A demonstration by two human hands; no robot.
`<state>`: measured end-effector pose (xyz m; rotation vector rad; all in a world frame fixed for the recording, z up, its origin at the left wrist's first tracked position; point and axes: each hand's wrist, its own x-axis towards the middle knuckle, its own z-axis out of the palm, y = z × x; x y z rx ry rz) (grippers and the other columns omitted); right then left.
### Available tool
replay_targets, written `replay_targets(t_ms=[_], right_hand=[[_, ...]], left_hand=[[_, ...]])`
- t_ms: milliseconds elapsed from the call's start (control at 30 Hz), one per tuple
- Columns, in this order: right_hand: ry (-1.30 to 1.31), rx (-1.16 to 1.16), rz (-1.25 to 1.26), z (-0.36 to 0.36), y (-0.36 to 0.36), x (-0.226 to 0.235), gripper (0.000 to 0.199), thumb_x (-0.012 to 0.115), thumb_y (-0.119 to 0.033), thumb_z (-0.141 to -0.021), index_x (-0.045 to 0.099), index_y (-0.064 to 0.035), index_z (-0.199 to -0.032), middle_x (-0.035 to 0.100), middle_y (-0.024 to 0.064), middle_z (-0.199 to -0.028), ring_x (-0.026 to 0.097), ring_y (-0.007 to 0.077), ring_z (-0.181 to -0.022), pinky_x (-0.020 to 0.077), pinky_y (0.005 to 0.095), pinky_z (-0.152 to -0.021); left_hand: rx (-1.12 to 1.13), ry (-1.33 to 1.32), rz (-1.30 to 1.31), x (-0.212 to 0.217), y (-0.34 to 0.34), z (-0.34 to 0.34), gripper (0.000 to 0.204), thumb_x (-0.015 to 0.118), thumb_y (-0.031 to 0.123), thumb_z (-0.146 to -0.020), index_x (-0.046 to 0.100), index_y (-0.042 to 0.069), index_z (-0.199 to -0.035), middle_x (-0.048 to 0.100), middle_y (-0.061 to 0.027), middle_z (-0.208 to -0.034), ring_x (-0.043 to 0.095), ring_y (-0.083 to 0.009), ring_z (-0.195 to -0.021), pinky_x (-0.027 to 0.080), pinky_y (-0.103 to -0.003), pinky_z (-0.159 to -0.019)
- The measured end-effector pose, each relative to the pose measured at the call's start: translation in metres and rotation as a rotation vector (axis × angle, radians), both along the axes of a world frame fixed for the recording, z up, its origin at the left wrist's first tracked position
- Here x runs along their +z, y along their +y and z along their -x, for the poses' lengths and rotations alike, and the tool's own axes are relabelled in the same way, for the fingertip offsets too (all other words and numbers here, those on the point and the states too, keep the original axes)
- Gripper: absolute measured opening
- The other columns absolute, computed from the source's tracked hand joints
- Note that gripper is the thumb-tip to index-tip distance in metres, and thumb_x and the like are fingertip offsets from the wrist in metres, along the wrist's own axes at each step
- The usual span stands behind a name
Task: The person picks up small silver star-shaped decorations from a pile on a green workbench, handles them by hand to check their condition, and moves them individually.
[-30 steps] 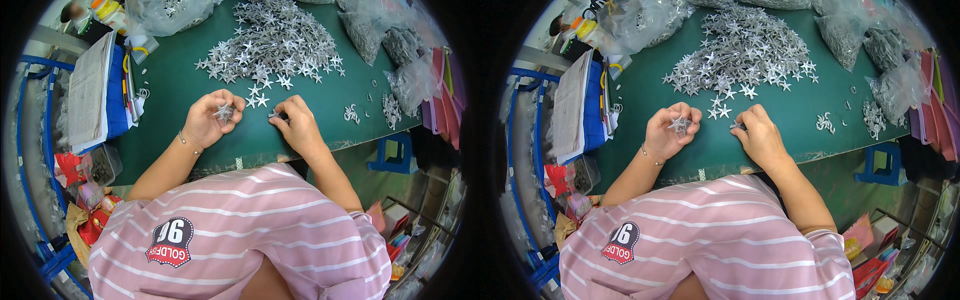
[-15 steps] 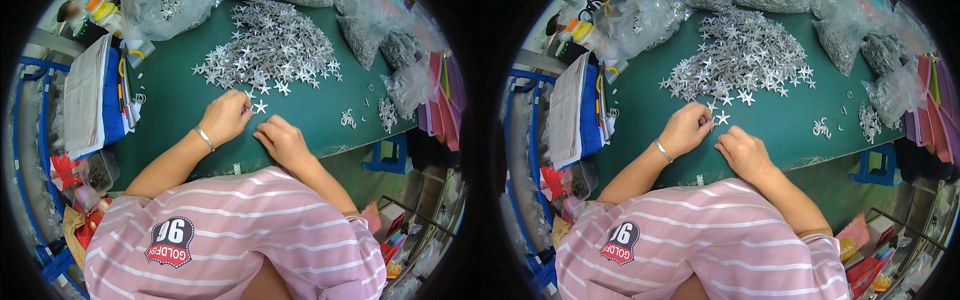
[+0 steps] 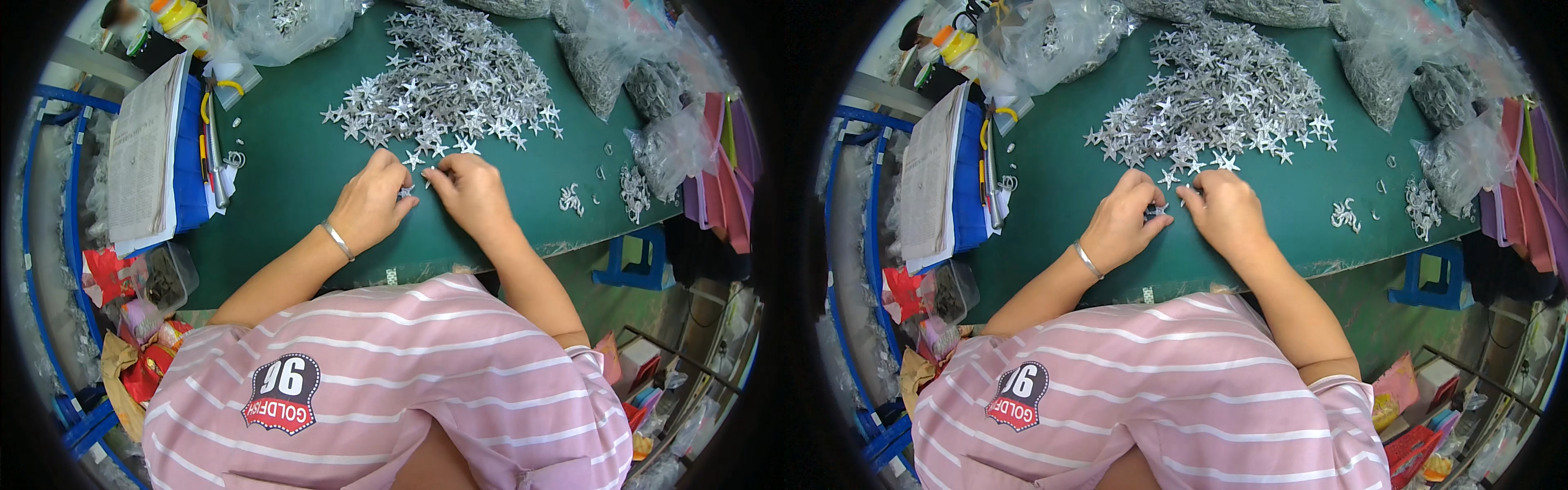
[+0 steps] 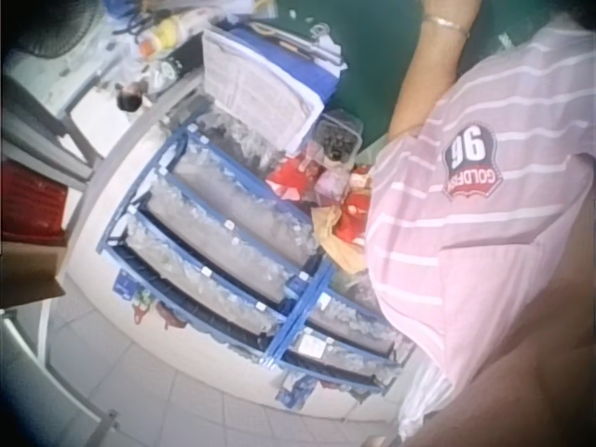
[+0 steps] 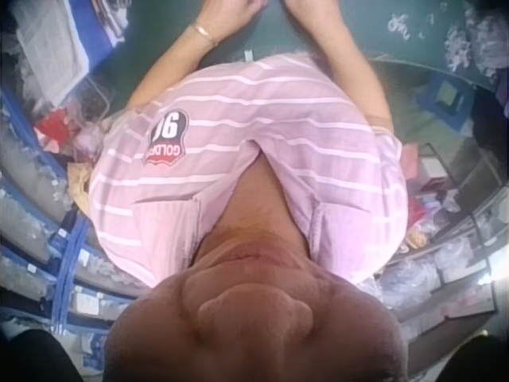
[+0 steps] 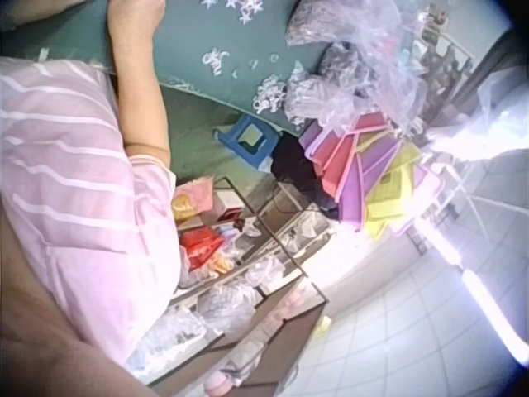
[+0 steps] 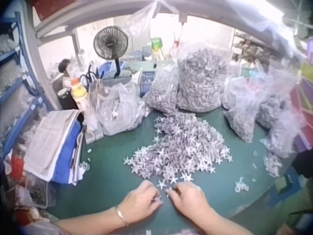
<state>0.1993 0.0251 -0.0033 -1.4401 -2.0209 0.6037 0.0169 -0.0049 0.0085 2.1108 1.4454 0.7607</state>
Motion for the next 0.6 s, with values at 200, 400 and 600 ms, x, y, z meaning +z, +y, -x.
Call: replay_targets(t_ms=[200, 400, 600], right_hand=[[0.484, 0.017, 0.494, -0.006, 0.008, 0.015, 0.014, 0.065, -0.014, -0.083, 0.065, -0.0022, -0.076, 0.062, 0.0028, -0.069, 0.060, 0.0150, -0.058, 0.0464, 0.0277, -0.051], [0.642, -0.081, 0.761, -0.008, 0.020, 0.033, 0.012, 0.066, -0.014, -0.085, 0.064, -0.0030, -0.087, 0.058, -0.0007, -0.067, 0.059, 0.0098, -0.062, 0.0402, 0.0218, -0.042], [-0.116, 0.008, -0.105, 0.009, 0.018, 0.006, 0.011, 0.063, -0.017, -0.083, 0.063, -0.0060, -0.084, 0.064, 0.0146, -0.082, 0.063, 0.0350, -0.070, 0.0512, 0.0436, -0.063]], left_hand=[[0.025, -0.365, 0.151, 0.001, -0.011, 0.013, 0.015, 0.066, 0.002, -0.078, 0.057, 0.003, -0.090, 0.056, -0.0065, -0.078, 0.057, -0.0170, -0.069, 0.046, -0.027, -0.059], [0.258, -1.021, 0.622, -0.001, 0.000, 0.027, 0.010, 0.064, 0.009, -0.086, 0.058, 0.002, -0.087, 0.056, -0.0020, -0.069, 0.045, -0.0037, -0.050, 0.028, -0.019, -0.039], [0.145, 0.005, 0.017, -0.009, 0.034, 0.003, 0.034, 0.075, 0.021, -0.073, 0.065, 0.004, -0.102, 0.064, -0.0116, -0.087, 0.062, -0.0262, -0.074, 0.050, -0.036, -0.067]])
